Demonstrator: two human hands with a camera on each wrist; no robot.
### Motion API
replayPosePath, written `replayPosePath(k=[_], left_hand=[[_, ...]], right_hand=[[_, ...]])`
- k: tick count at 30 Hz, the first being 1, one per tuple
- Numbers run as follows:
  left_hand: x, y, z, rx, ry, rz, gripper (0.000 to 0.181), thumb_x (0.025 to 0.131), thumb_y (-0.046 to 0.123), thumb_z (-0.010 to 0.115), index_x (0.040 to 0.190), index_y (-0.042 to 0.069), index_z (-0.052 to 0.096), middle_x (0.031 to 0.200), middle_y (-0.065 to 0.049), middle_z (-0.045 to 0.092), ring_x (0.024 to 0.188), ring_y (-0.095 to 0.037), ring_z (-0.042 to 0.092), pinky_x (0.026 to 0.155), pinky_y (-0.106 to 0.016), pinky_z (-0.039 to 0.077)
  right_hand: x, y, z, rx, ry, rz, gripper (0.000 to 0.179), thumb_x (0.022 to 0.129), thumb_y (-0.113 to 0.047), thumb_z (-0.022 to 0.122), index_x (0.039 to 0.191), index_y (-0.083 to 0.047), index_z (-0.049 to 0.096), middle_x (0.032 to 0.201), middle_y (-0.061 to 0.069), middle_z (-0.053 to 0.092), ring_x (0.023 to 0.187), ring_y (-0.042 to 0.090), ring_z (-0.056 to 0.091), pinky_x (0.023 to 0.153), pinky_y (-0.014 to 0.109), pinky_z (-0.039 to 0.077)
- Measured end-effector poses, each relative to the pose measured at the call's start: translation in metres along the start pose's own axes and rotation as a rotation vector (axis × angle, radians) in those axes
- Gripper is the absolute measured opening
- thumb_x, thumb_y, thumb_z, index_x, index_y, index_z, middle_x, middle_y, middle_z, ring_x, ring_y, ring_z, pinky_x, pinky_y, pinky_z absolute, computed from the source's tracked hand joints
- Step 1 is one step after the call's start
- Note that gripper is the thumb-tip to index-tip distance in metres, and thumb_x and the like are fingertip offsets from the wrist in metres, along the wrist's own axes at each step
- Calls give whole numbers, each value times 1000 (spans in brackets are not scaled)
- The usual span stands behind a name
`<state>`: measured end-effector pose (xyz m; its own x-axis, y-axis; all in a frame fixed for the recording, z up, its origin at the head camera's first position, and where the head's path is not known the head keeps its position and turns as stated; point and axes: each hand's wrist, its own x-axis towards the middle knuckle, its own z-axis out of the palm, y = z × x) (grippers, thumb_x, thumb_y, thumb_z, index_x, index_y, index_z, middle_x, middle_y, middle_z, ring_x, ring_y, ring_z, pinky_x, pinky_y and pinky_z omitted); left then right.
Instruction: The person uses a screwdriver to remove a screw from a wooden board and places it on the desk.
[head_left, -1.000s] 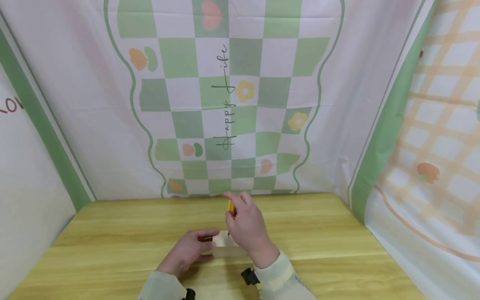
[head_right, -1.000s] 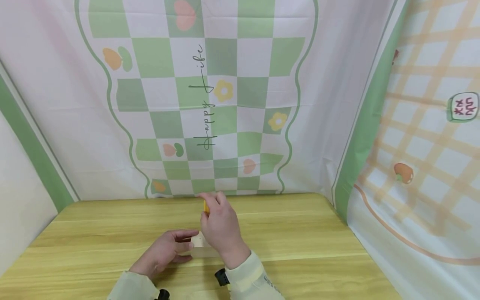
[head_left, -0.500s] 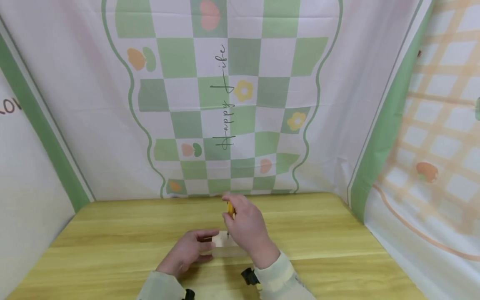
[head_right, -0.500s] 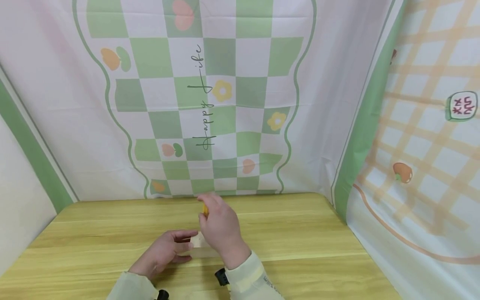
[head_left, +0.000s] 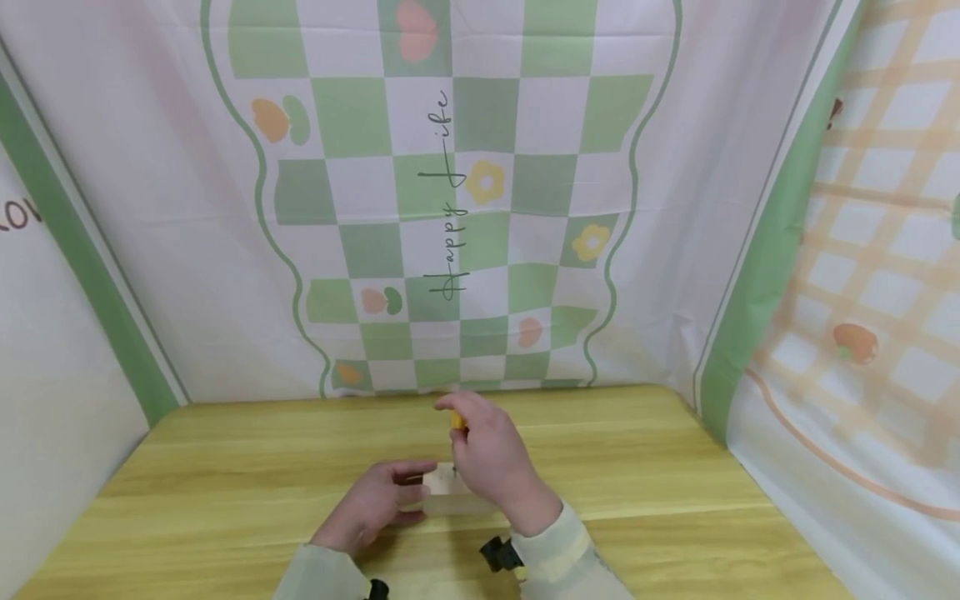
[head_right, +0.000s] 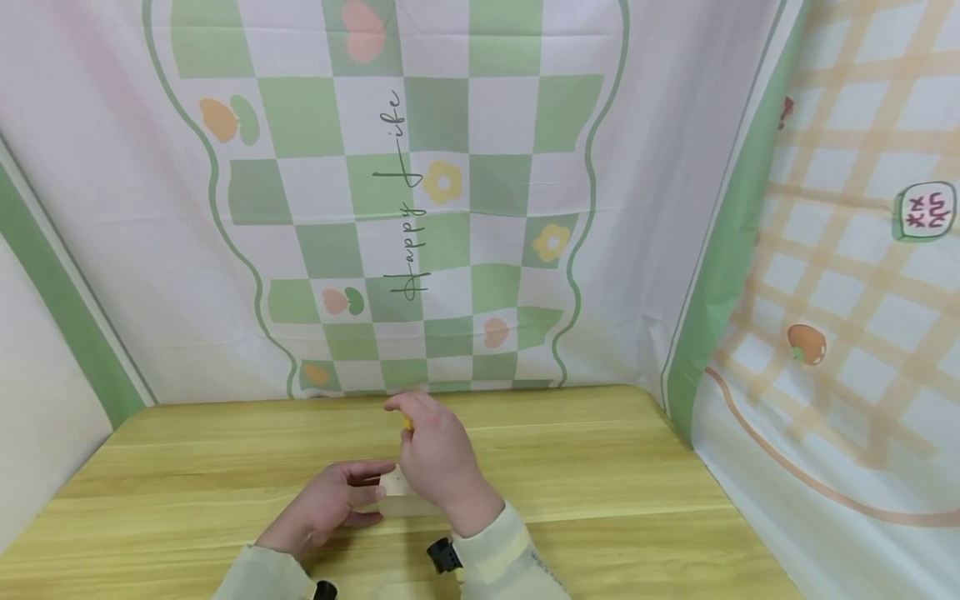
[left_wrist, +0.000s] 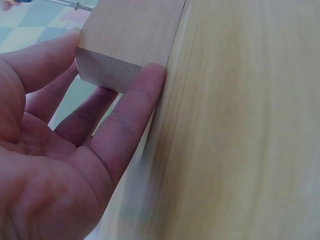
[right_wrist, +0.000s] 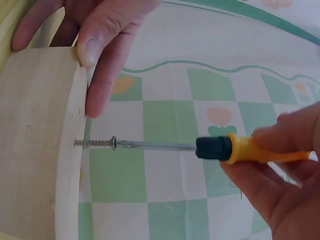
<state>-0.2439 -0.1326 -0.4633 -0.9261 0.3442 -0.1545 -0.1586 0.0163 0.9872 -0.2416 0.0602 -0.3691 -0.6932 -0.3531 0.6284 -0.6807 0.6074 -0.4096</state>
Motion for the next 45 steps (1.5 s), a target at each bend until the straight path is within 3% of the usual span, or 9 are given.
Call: replayPosePath(k=[4,9,15,20,23,27,31,35,45], left_hand=[[0,0,-1,5,-1,3,46,93,4,69,138,-1,57,144,-22,47,122,-36,52,86,-46,57],[0,0,0,6,8,1,46,93,5,69,138,-1,57,144,-22,49,123,-37,51,85,-47,57],[0,1,1,3,19,0,46,93,4,69,136,-3,58,143,-22,49,122,-34,52,84,-47,58],[1,0,1,5,24,-1,45,93,3,69,136,-3,58,143,-22,50,121,-34,53,84,-48,58],[1,0,1,7,25,-2,45,93,3,69,136,-3,58,143,-22,50,120,-34,54,84,-48,57],[1,-1,1,7,26,3,46,93,4,69,136,-3,58,143,-22,49,120,-33,54,84,-48,58],[0,0,1,1,23,7,46,93,4,69,137,-3,57,143,-22,49,123,-35,52,85,-48,57],[0,1,1,3,21,9,46,93,3,69,137,-4,57,143,-23,49,123,-35,51,85,-49,57],[0,2,1,2,28,-3,45,93,2,68,136,-3,58,143,-22,49,119,-33,54,84,-48,57]], right_hand=[[0,1,-1,-2,-32,12,35,87,4,69,120,-9,68,121,6,65,81,19,62,70,33,56],[-1,1,1,-78,35,47,47,88,-10,78,132,-10,63,117,11,60,81,17,62,68,32,57],[-1,2,5,-33,100,63,45,86,-2,77,127,-4,59,108,10,61,84,20,61,73,34,58],[0,3,1,78,39,56,37,87,7,71,121,-5,63,95,1,61,79,14,59,68,28,56],[1,3,-3,118,-19,70,38,88,10,66,123,-6,64,98,0,64,81,15,60,68,30,56],[0,3,-5,10,-45,75,42,89,-1,70,130,-9,63,109,7,63,84,18,62,69,33,56],[0,3,-5,-72,-15,82,48,87,-9,78,133,-14,63,96,3,52,70,11,52,60,26,50],[1,3,-4,-43,5,69,53,85,-5,79,134,-12,63,88,-1,48,69,9,48,59,24,49],[2,3,-3,129,-34,37,43,86,9,69,127,-1,57,104,8,65,92,20,67,76,26,58]])
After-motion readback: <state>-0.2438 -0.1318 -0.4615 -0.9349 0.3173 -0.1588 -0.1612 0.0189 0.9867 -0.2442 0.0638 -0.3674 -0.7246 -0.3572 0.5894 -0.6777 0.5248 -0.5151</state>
